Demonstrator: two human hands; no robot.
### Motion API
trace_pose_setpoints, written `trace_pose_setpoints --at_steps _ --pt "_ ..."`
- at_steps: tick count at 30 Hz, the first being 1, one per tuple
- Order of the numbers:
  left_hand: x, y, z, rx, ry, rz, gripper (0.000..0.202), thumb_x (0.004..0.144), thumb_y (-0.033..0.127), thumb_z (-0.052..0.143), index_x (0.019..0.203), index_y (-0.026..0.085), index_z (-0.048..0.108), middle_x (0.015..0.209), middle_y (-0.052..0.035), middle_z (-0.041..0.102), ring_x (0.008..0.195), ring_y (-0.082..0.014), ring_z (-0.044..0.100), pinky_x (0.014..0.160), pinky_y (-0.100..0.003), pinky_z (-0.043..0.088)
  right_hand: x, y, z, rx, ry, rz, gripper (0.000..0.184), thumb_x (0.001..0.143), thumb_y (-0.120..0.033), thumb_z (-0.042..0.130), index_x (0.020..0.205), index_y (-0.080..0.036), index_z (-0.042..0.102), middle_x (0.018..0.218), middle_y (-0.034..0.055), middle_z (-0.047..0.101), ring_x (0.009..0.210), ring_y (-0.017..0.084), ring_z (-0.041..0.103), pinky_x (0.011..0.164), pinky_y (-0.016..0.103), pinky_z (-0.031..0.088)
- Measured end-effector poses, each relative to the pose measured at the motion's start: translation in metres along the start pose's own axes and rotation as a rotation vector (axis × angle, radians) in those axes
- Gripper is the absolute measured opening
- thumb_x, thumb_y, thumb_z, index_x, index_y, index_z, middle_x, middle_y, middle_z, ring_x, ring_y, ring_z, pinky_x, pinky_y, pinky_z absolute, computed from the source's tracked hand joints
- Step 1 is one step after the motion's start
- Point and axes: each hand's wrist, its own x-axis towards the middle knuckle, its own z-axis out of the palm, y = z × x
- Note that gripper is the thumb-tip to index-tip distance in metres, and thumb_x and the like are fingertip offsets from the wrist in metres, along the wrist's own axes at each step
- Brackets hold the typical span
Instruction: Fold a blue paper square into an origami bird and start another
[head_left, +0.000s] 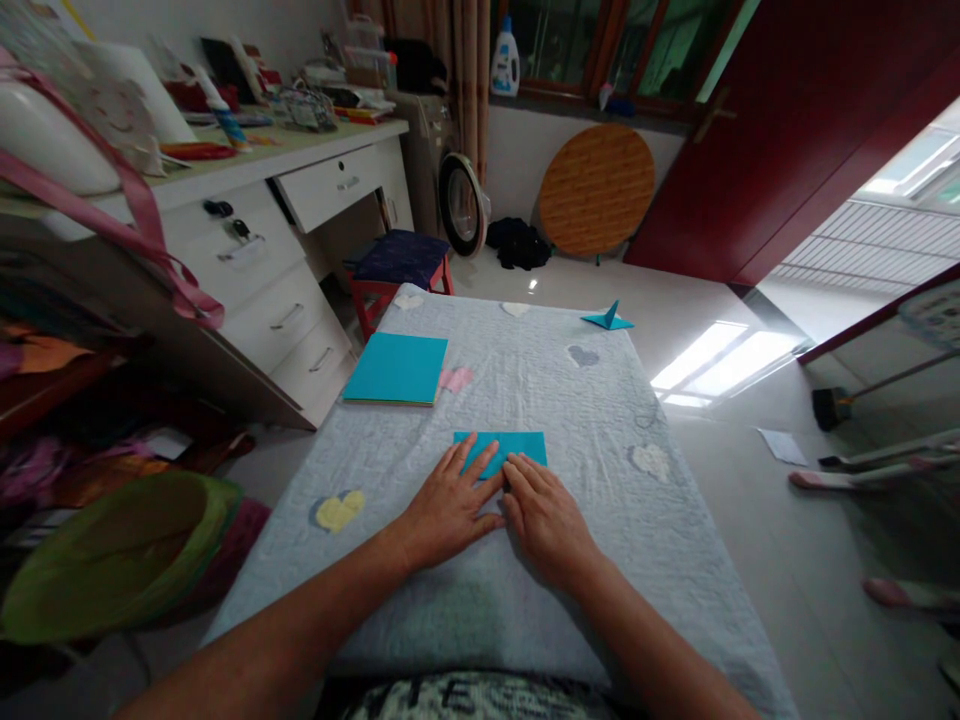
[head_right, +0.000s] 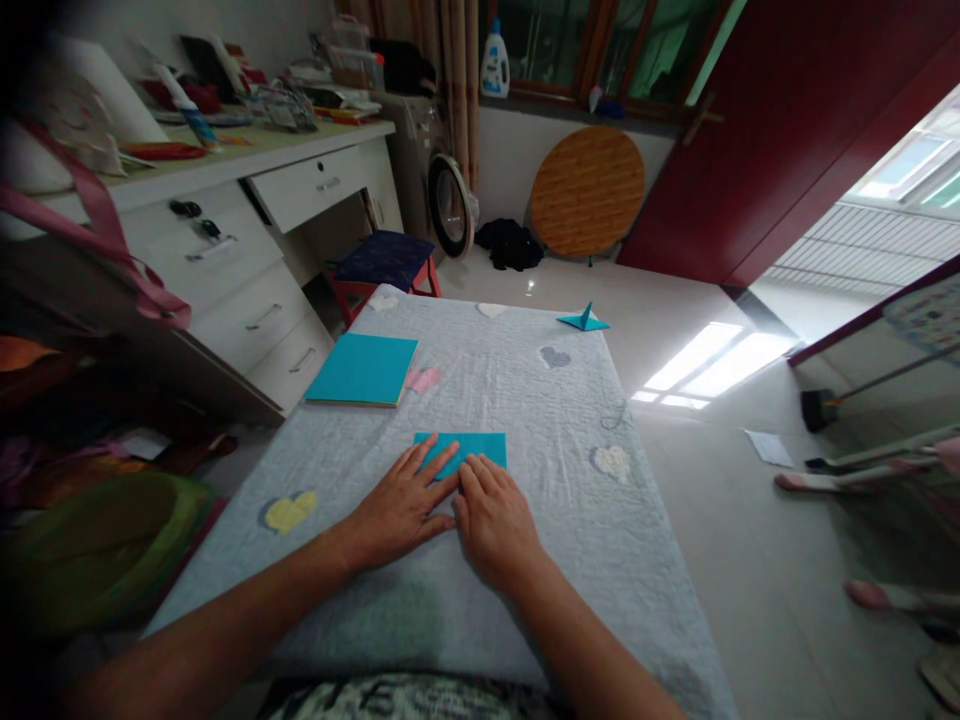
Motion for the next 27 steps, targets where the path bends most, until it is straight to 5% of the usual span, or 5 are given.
trace_pose_setpoints --at_steps 9,17,27 --pt "-0.025 -0.018 -0.006 0.075 -0.04 0.027 0.063 0.094 0.058 0.05 0.151 0.032 0.038 0.158 -0.0097 0.037 0.146 -0.0315 0.032 0.116 -0.051 0.026 -0.003 -0.003 -0.008 -0.073 -0.091 -0.041 0.046 0.098 -0.034 0.052 0.141 -0.019 0.053 0.148 0.0181 0.049 0.14 0.032 0.042 0.115 0.048 0.038" --pt "-0.046 -0.024 -0.012 0.11 0.043 0.053 0.052 0.095 0.047 0.055 0.14 0.019 0.054 0.15 -0.0145 0.048 0.137 -0.0296 0.047 0.112 -0.047 0.039 -0.001 -0.018 -0.004 -0.139 -0.105 0.02 0.054 0.092 -0.052 0.058 0.139 -0.026 0.057 0.15 0.0212 0.044 0.14 0.039 0.041 0.112 0.054 0.036" --pt "-0.051 -0.025 -0.007 0.106 0.228 0.09 0.041 0.098 0.038 0.053 0.128 0.011 0.062 0.139 -0.0172 0.06 0.129 -0.0292 0.056 0.105 -0.044 0.049 -0.018 0.009 -0.014 -0.255 -0.095 0.047 0.045 0.097 -0.052 0.048 0.137 -0.031 0.058 0.15 0.0081 0.049 0.14 0.036 0.039 0.116 0.059 0.024"
